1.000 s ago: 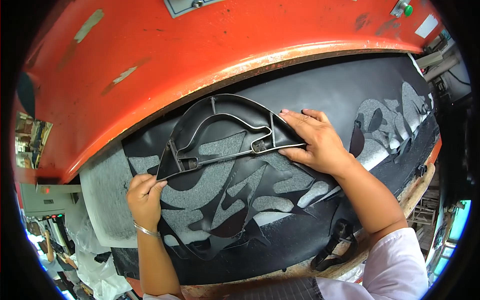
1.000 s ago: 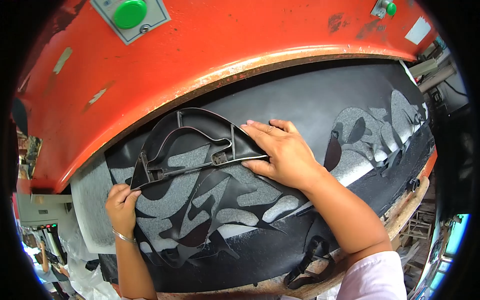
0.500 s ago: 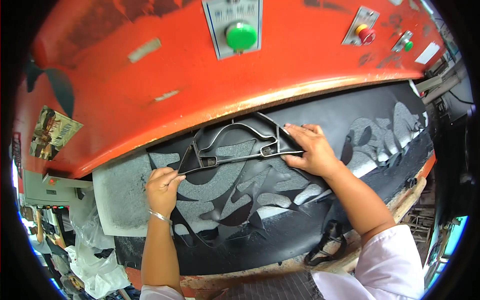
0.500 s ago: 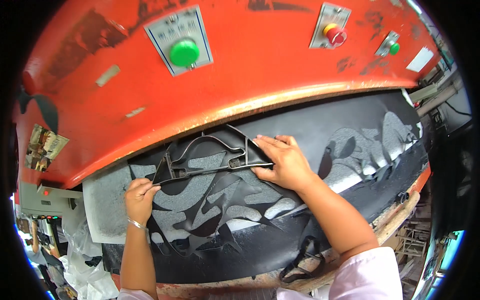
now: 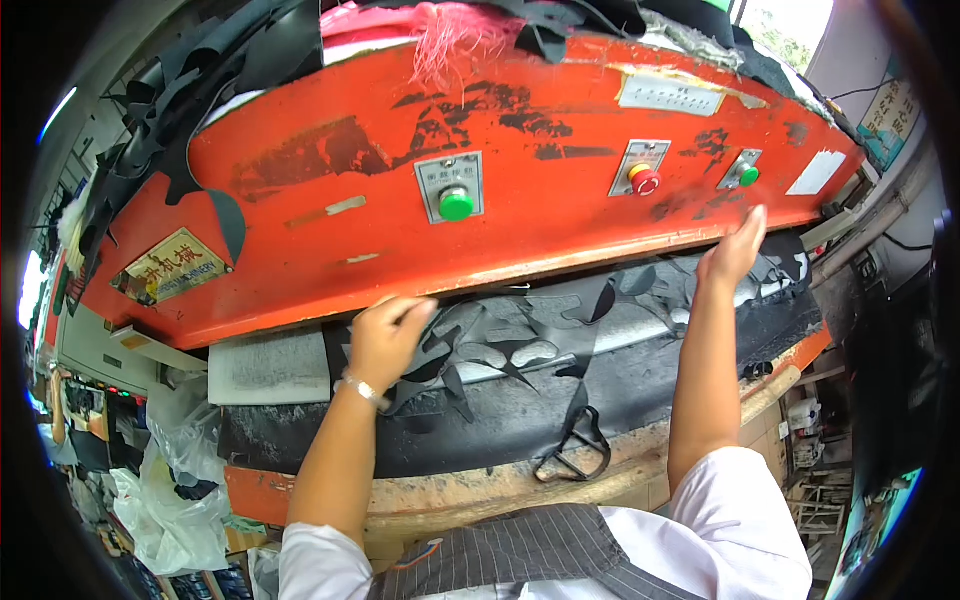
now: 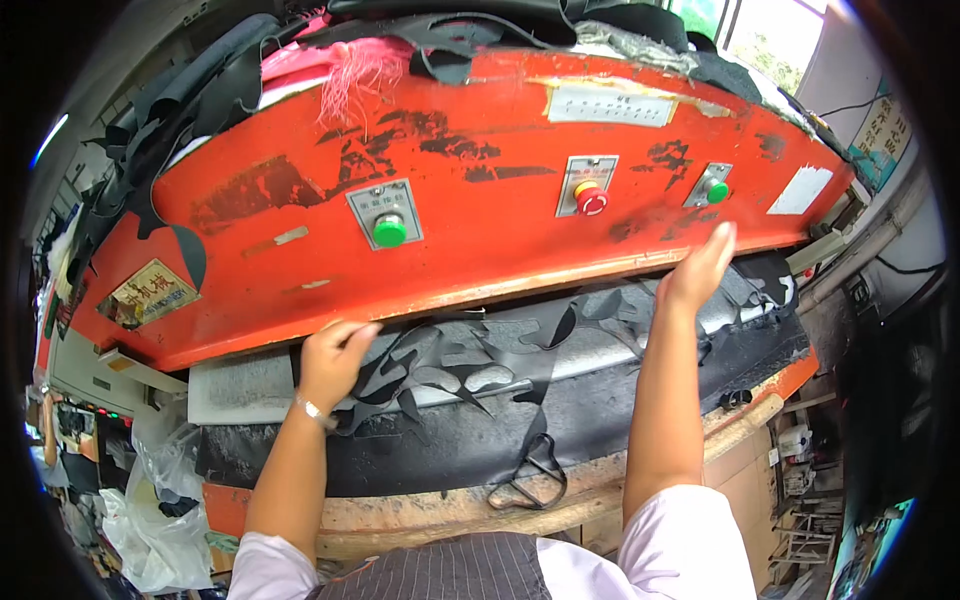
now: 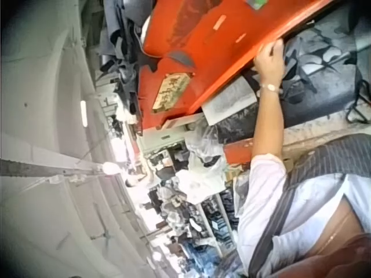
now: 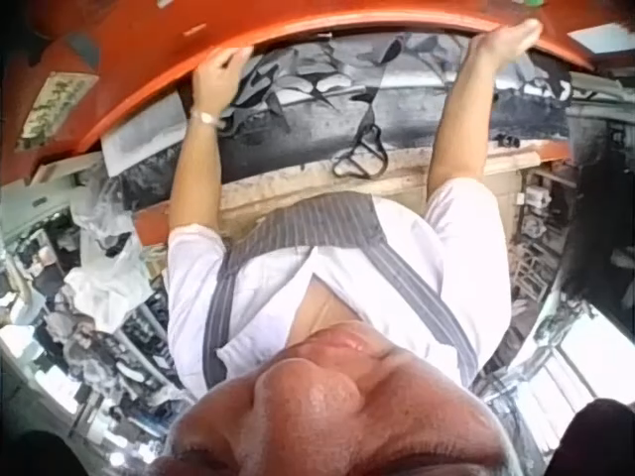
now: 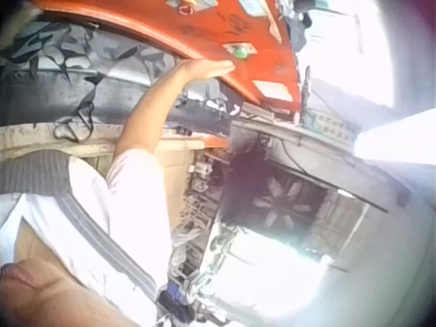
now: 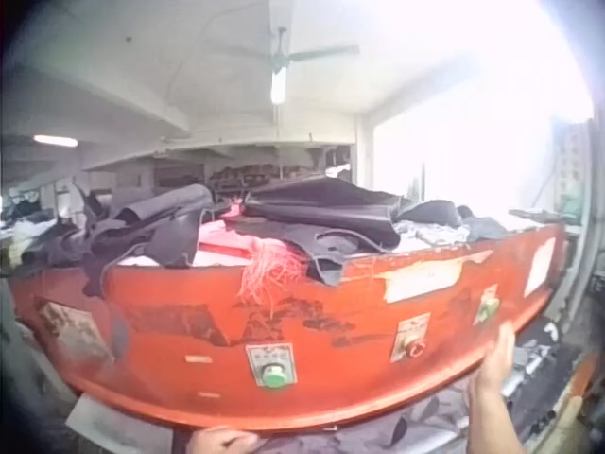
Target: Operating a hydraulic die cutting machine to cut leather or synthetic components for shoes.
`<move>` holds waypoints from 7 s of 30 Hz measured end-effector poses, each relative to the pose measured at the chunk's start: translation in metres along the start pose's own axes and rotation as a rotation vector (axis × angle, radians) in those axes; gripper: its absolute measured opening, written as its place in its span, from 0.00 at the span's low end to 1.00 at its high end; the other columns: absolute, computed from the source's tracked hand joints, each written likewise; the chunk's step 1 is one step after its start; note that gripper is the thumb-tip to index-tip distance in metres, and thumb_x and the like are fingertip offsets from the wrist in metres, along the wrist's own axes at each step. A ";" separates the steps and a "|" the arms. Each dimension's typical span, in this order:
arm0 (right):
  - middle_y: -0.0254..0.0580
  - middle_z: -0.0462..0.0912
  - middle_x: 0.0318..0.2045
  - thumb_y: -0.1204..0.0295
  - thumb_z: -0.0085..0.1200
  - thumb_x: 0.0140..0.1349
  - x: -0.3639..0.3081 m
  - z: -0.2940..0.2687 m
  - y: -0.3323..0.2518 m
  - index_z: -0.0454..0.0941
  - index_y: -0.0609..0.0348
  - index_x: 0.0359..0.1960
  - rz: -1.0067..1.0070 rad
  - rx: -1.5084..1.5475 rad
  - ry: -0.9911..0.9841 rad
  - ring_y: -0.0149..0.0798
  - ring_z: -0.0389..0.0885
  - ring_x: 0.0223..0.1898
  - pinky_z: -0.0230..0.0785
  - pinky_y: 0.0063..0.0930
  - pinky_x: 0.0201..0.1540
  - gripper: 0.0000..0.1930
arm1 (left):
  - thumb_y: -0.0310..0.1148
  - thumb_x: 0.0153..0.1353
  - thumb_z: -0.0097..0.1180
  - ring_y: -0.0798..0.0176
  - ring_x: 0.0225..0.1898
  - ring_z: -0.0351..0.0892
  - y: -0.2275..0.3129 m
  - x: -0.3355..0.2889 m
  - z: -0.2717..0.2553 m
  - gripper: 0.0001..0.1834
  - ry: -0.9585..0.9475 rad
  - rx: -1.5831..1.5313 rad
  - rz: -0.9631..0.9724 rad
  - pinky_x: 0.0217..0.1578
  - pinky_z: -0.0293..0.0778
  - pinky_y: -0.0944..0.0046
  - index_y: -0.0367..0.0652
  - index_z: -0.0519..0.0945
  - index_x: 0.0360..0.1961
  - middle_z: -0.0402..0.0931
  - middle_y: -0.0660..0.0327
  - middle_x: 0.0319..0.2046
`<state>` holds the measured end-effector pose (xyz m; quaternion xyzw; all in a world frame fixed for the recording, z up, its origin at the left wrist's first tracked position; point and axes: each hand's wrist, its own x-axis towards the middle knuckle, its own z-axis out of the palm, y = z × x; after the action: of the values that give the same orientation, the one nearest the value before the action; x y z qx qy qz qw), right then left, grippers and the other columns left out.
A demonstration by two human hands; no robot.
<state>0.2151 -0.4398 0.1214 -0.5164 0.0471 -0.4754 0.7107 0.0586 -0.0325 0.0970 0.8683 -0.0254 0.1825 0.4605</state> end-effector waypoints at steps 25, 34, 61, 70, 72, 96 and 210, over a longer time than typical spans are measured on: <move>0.41 0.75 0.48 0.66 0.50 0.68 -0.105 0.048 -0.064 0.73 0.63 0.50 -0.116 -0.043 -0.563 0.36 0.71 0.52 0.60 0.31 0.60 0.15 | 0.40 0.55 0.58 0.55 0.33 0.78 0.023 -0.215 0.010 0.10 -0.133 0.370 -0.121 0.39 0.72 0.57 0.46 0.84 0.25 0.80 0.59 0.29; 0.47 0.81 0.39 0.69 0.60 0.58 -0.269 0.012 -0.102 0.77 0.61 0.47 -0.100 0.164 -1.676 0.46 0.78 0.41 0.70 0.35 0.46 0.16 | 0.41 0.52 0.56 0.54 0.35 0.76 0.034 -0.232 0.034 0.12 -0.097 0.524 -0.219 0.40 0.70 0.54 0.44 0.82 0.21 0.78 0.60 0.27; 0.42 0.83 0.40 0.68 0.55 0.65 -0.310 -0.057 -0.094 0.76 0.63 0.49 0.677 -0.144 -1.507 0.36 0.81 0.42 0.72 0.28 0.46 0.15 | 0.31 0.52 0.62 0.47 0.42 0.75 -0.140 0.046 0.030 0.06 -0.023 0.395 0.050 0.46 0.71 0.52 0.43 0.83 0.31 0.77 0.51 0.35; 0.52 0.61 0.65 0.43 0.34 0.69 -0.293 -0.048 -0.095 0.48 0.60 0.70 1.332 0.209 -0.810 0.43 0.57 0.67 0.47 0.41 0.68 0.38 | 0.19 0.49 0.60 0.46 0.44 0.80 -0.010 -0.095 0.009 0.16 0.191 0.271 0.701 0.46 0.77 0.53 0.38 0.78 0.41 0.79 0.47 0.45; 0.52 0.60 0.66 0.45 0.36 0.69 -0.298 -0.054 -0.104 0.48 0.56 0.69 1.282 0.416 -0.791 0.43 0.59 0.66 0.47 0.42 0.68 0.36 | 0.21 0.50 0.61 0.48 0.42 0.81 0.029 -0.120 0.012 0.15 0.128 0.238 0.783 0.44 0.79 0.50 0.42 0.76 0.40 0.79 0.50 0.42; 0.45 0.80 0.38 0.54 0.66 0.45 -0.079 -0.050 0.022 0.76 0.63 0.40 -0.737 -0.778 -1.897 0.45 0.73 0.47 0.68 0.37 0.50 0.27 | 0.29 0.55 0.56 0.49 0.60 0.68 0.017 -0.078 0.243 0.21 0.150 0.361 -0.122 0.66 0.52 0.49 0.37 0.68 0.50 0.75 0.50 0.51; 0.48 0.82 0.34 0.64 0.57 0.57 0.128 0.004 0.052 0.83 0.56 0.32 -0.583 -1.030 -1.507 0.53 0.80 0.39 0.72 0.46 0.43 0.10 | 0.32 0.50 0.63 0.49 0.48 0.74 0.032 -0.035 0.228 0.17 0.079 0.365 -0.047 0.51 0.69 0.55 0.39 0.80 0.42 0.78 0.53 0.44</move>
<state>0.3192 -0.5288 0.1371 -0.9271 -0.3495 -0.0975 0.0936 0.0864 -0.2391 -0.0055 0.9299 0.0464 0.2071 0.3003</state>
